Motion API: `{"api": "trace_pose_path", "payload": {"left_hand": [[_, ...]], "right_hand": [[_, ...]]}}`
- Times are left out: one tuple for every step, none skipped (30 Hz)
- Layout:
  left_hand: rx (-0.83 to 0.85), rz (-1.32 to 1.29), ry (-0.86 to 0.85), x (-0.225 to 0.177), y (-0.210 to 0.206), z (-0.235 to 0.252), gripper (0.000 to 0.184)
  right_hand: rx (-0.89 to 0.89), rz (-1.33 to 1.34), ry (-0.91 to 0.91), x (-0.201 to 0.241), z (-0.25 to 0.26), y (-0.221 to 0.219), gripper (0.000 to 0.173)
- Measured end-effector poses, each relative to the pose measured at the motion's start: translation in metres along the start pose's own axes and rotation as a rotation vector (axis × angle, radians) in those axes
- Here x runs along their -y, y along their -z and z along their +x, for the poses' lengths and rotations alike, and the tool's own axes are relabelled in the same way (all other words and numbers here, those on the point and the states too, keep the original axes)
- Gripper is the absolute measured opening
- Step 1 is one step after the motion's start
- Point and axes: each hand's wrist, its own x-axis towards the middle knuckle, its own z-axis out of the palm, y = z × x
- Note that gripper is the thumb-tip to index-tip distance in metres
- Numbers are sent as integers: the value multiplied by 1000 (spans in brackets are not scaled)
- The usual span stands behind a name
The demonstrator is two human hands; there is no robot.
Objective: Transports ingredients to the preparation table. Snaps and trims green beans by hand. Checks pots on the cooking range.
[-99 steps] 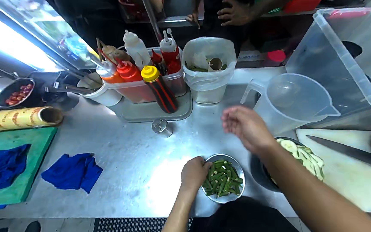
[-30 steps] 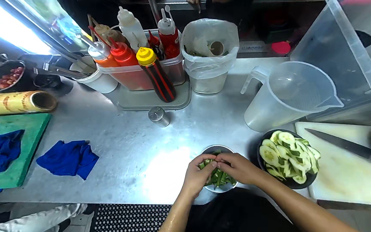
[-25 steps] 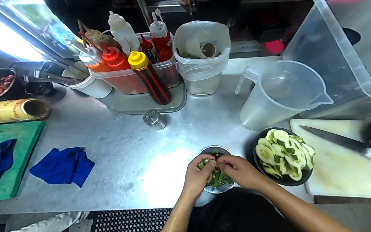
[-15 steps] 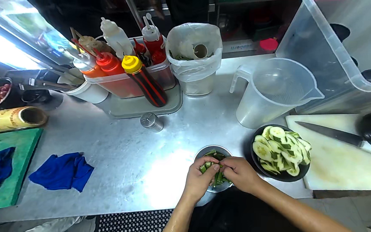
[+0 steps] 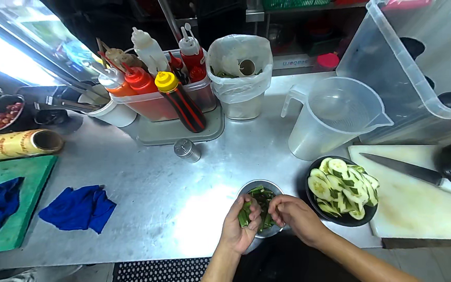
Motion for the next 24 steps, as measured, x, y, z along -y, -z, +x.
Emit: {"api": "trace_pose_path", "payload": {"left_hand": [[5,-30,-2,-4,1,-1,25],[7,-46,-8,-7,3,-2,23],[13,-53,-19,-11,4,-4,21],[28,-56,-33,-15,7,-7,20],[38,-56,-53,-20,9,-9,21],[45,-52,-78,-25,10,-10,22],[42,-51,-105,-28,12,-12,23],[29,-59,-131,-31,12,-13,23],[22,-69,-154,-34,13,-13,23],[34,-87,-171,-36,13,-13,24],[45,-109,-182,-38,13,-12,26],[48,-128,-190,-39,12,-11,26],[42,-139,-199,-41,10,-11,26],[25,-138,-212,-42,8,-12,25],[-1,-121,-224,-43,7,-14,25],[-30,-97,-236,-45,7,-17,24],[-61,-68,-250,-49,8,-20,23],[-104,-23,-269,-53,11,-22,21],[-167,44,-287,-56,15,-24,20],[-251,146,-299,-59,20,-27,18],[-349,264,-297,-60,24,-28,17],[-445,382,-280,-61,28,-27,17],[-531,509,-251,-62,31,-25,17],[-595,659,-209,-61,33,-21,16]], "right_hand": [[-59,55,-90,3,1,-2,38],[-138,77,-158,11,3,-4,40],[-221,72,-183,24,5,-7,40],[-300,55,-134,44,7,-9,39],[-359,27,10,68,9,-11,38],[-395,-15,220,95,10,-13,37],[-413,-71,460,125,11,-14,37],[-438,-125,703,156,16,-16,37],[-476,-183,938,186,25,-18,36],[-513,-258,1132,213,41,-17,33],[-542,-344,1252,236,63,-16,29],[-553,-433,1257,254,86,-13,26],[-560,-537,1147,268,108,-9,32],[-574,-622,984,276,127,-5,40],[-595,-683,836,278,140,0,43],[-618,-718,775,270,146,4,44],[-635,-744,780,255,145,7,42],[-624,-771,793,237,141,6,39],[-580,-803,765,213,136,3,35],[-502,-848,687,182,130,-1,31],[-377,-928,546,148,125,-2,27],[-210,-1039,365,114,122,-1,25],[-44,-1169,205,81,121,2,23],[66,-1291,119,50,119,4,20]]}}
